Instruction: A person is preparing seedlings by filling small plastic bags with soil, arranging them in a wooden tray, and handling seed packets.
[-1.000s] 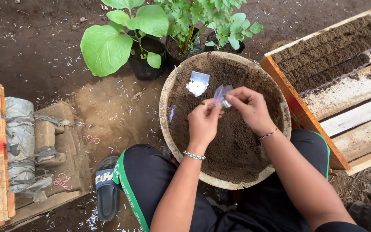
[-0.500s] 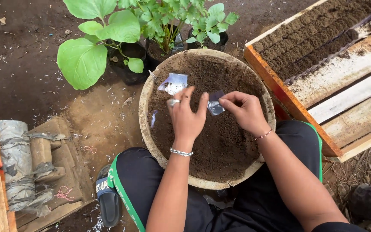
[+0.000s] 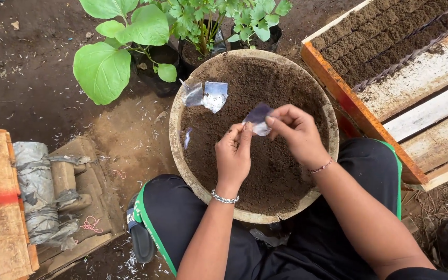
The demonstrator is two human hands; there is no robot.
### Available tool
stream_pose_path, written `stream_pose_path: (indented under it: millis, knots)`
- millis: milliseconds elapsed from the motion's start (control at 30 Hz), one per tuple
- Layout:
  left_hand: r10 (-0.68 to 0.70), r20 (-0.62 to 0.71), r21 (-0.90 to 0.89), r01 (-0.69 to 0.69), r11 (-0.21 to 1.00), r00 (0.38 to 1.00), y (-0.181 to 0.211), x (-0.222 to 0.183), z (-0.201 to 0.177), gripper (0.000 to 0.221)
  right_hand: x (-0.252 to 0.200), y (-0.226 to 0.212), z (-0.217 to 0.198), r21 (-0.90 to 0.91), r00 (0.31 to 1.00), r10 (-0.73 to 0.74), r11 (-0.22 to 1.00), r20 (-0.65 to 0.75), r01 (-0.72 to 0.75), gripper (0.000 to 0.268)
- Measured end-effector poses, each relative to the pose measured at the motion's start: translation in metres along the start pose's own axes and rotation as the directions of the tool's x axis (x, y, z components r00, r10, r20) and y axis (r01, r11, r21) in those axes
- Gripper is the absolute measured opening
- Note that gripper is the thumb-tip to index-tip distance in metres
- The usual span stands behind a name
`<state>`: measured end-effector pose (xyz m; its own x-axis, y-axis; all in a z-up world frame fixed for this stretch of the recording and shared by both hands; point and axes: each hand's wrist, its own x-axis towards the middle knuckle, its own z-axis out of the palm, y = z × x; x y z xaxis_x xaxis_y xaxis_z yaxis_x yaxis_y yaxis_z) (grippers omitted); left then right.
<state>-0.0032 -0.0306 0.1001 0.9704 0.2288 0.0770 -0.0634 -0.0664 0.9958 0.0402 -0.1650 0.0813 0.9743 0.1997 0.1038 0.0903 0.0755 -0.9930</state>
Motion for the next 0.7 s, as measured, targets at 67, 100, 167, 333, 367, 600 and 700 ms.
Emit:
stream_pose_path:
  millis: [67, 100, 167, 333, 367, 600, 700]
  knots:
    - [0.017, 0.036, 0.02, -0.018, 1.0, 0.999, 0.001, 0.0, -0.003, 0.021, 0.003, 0.0, -0.007, 0.081, 0.999, 0.021, 0.997, -0.026, -0.019, 0.011]
    - [0.042, 0.054, -0.012, -0.042, 0.999, 0.998, 0.0, 0.001, -0.004, 0.021, 0.003, -0.002, -0.011, 0.056, 1.0, 0.018, 0.998, 0.007, -0.018, 0.008]
    - [0.065, 0.069, -0.042, -0.062, 0.997, 0.995, 0.0, 0.002, -0.008, 0.023, 0.003, -0.005, -0.015, 0.035, 0.999, 0.018, 0.999, 0.043, -0.02, 0.006]
    - [0.12, 0.064, 0.076, -0.125, 0.989, 0.991, 0.001, 0.001, -0.01, 0.011, 0.002, -0.004, -0.017, -0.082, 0.991, -0.001, 0.997, 0.136, 0.013, 0.006]
    - [0.118, 0.064, 0.076, -0.123, 0.989, 0.991, 0.001, 0.001, -0.009, 0.011, 0.002, -0.009, -0.012, -0.082, 0.991, 0.0, 0.997, 0.136, 0.011, 0.006]
    - [0.069, -0.096, -0.101, -0.078, 0.992, 0.993, -0.006, 0.0, -0.001, 0.009, -0.006, -0.011, 0.006, -0.04, 0.978, -0.2, 0.978, 0.061, 0.203, 0.021]
    - [0.081, -0.029, -0.078, -0.083, 0.994, 0.996, -0.003, -0.002, 0.0, 0.009, -0.005, -0.015, 0.009, -0.118, 0.983, -0.176, 0.976, 0.055, 0.182, 0.014]
